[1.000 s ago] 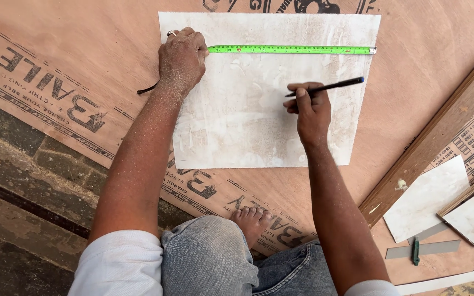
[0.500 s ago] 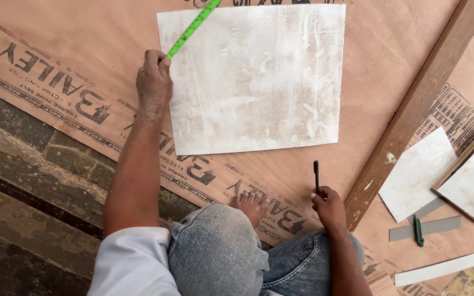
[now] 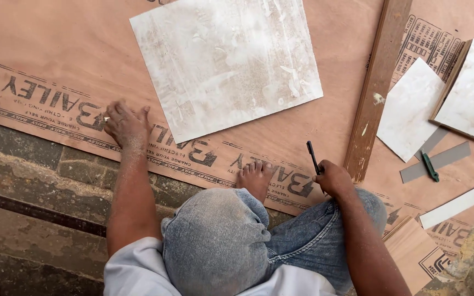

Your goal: Measure and cut ceramic or laminate tiles using a hand tool and straight edge.

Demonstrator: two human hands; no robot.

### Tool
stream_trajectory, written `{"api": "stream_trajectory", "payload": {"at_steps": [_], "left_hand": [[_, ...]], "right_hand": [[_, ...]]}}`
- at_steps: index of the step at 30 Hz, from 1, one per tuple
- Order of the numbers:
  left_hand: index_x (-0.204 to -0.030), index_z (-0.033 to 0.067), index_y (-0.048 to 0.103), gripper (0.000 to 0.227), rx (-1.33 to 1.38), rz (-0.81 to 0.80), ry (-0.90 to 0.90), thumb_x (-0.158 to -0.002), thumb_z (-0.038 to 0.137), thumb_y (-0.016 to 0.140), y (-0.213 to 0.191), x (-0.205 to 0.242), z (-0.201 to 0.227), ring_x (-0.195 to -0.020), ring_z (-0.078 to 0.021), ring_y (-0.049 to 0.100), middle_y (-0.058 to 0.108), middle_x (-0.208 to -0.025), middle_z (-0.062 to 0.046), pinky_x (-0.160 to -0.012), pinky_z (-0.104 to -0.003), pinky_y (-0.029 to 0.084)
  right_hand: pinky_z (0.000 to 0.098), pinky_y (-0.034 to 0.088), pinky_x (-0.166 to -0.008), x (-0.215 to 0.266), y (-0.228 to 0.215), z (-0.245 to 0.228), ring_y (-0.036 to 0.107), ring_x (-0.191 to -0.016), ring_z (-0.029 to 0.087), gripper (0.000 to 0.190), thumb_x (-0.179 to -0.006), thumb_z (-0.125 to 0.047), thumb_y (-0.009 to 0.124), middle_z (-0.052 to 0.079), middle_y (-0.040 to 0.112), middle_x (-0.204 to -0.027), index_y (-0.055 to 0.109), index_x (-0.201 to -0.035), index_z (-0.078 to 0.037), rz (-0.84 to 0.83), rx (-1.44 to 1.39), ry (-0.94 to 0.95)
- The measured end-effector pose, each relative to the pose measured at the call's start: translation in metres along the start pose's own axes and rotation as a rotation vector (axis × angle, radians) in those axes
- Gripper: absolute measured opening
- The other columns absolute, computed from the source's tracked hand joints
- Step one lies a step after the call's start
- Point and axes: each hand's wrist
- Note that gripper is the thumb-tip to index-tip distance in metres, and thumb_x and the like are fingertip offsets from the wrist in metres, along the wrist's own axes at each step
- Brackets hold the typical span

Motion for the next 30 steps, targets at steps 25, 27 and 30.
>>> {"api": "stream_trajectory", "payload": {"at_steps": [25,27,30], "left_hand": [[-0.161,0.005,0.015,0.071,-0.845,-0.515,1.236,-0.098,0.009,0.05,-0.004,0.054,0.225,-0.148,-0.0437,0.032,0.015,-0.169,-0.021,-0.106,-0.047,0.052],[-0.159,0.0034,0.016,0.066,-0.82,-0.536,1.375,-0.101,0.009,0.047,-0.004,0.057,0.239,-0.146,-0.0459,0.032,0.016,-0.168,-0.02,-0.107,-0.052,0.049],[-0.16,0.0025,0.019,0.067,-0.79,-0.518,1.458,-0.1,0.008,0.049,-0.002,0.067,0.251,-0.147,-0.0469,0.032,0.018,-0.169,-0.019,-0.108,-0.054,0.049]], "right_hand": [[0.0513,0.055,-0.099,-0.013,-0.015,0.185,0.066,-0.119,0.041,0.032,-0.092,-0.009,0.066,0.027,0.067,-0.127,0.063,-0.122,0.001,0.206,-0.349,0.546],[0.0562,0.051,-0.096,-0.005,-0.03,0.167,0.056,-0.123,0.046,0.071,-0.086,-0.034,0.081,0.03,0.049,-0.14,0.049,-0.138,0.003,0.509,-0.34,0.333],[0.0543,0.048,-0.099,-0.036,-0.014,0.137,0.048,-0.127,0.05,0.111,-0.073,-0.049,0.093,0.034,0.038,-0.142,0.032,-0.146,0.008,0.431,-0.467,0.158]]}}
Point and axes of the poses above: each hand's wrist, its own x-axis away from the middle knuckle, its own y-axis out of the palm, z = x × y
